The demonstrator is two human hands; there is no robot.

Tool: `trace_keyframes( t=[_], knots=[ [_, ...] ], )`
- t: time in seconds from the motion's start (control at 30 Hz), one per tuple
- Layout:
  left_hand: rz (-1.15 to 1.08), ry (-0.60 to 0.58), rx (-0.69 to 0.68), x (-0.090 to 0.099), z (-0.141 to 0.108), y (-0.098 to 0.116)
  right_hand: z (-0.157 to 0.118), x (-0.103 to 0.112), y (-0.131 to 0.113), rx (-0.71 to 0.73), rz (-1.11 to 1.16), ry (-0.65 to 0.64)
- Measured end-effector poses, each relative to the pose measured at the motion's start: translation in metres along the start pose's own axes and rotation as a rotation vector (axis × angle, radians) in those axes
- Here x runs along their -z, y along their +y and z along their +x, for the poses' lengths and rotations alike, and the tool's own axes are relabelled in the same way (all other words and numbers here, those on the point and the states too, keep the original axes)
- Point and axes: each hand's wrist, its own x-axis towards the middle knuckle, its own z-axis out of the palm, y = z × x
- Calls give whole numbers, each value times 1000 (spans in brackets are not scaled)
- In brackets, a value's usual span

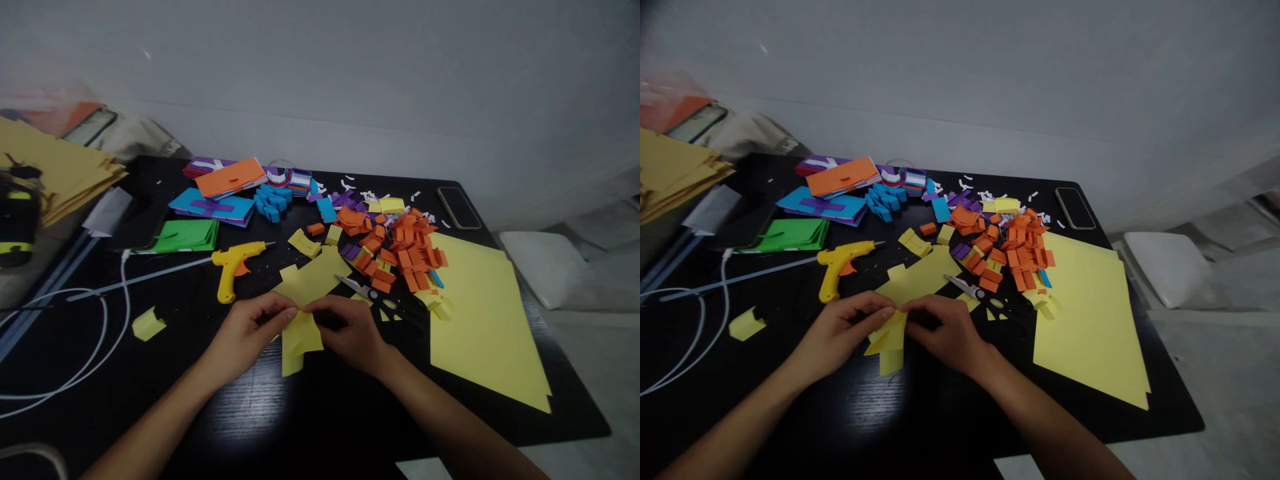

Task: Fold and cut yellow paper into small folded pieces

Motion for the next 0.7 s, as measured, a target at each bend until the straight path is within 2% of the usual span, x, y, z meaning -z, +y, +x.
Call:
trace_keyframes(
  t=[0.17, 0.33, 0.53, 0.7],
  knots=[
    [-25, -5, 17, -1, 0, 0, -1, 0, 0, 2, -22, 2],
    [-58, 3, 29, -2, 0, 2, -1, 0, -1, 61, -29, 19],
    [-21, -71, 63, 3, 0, 5, 1, 4, -4, 101, -57, -18],
    [-25, -80, 79, 5, 0, 3, 0, 3, -3, 125, -41, -41]
  ],
)
